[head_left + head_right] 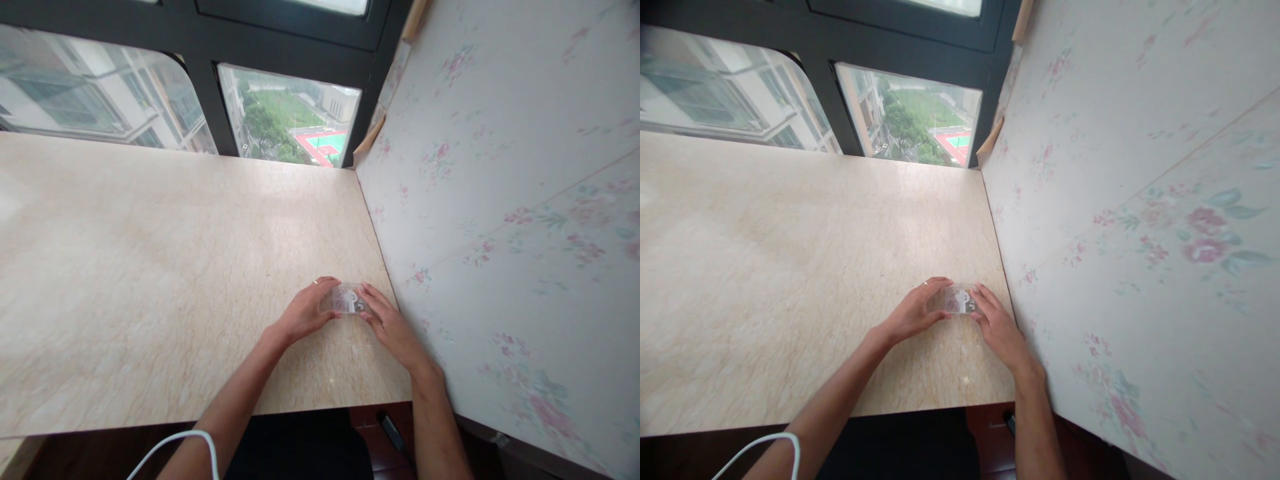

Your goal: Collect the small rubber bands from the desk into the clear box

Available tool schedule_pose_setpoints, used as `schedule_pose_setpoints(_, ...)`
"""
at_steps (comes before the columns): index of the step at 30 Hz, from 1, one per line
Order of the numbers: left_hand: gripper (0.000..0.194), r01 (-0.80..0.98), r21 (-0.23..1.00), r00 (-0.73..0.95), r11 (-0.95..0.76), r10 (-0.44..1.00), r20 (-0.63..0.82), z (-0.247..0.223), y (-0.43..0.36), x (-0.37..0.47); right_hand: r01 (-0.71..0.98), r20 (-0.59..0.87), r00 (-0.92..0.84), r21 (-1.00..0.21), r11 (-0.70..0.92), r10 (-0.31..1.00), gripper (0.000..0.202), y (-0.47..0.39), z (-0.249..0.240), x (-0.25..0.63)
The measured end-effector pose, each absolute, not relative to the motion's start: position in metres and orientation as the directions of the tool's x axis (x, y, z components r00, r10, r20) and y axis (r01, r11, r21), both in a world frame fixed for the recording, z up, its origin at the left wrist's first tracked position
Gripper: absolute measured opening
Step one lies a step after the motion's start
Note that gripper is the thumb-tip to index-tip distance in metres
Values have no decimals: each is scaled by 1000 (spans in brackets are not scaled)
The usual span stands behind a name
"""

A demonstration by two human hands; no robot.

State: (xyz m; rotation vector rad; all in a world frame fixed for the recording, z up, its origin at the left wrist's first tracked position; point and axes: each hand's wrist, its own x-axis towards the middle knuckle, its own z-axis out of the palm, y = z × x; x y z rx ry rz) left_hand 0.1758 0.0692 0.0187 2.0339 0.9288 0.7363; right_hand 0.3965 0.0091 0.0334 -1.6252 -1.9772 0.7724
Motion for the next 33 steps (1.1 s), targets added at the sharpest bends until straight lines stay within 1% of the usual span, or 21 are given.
schedule_pose_setpoints(3, 59, 365, 816, 575, -448, 798, 181, 21, 68, 175, 733, -23, -201, -667, 135, 979, 44, 10, 38, 397)
schedule_pose_setpoints(7, 63, 384, 808, 565, -446, 806, 177, 22, 65, 176, 745, -55, -199, -657, 115, 978, 49, 12, 41, 397)
schedule_pose_setpoints(11, 55, 414, 796, 552, -442, 817, 167, 23, 64, 178, 748, -38, -181, -654, 113, 983, 46, 15, 43, 395)
schedule_pose_setpoints(19, 55, 501, 765, 535, -405, 840, 95, 20, 63, 179, 717, -2, -118, -692, 84, 993, 40, 17, 37, 391)
schedule_pose_setpoints(27, 58, 529, 739, 528, -418, 844, 100, 19, 60, 180, 686, -49, -89, -727, 25, 995, 38, 21, 38, 392)
schedule_pose_setpoints(33, 56, 538, 750, 479, -386, 871, 105, 16, 56, 182, 733, -8, -95, -677, 64, 995, 39, 19, 35, 388)
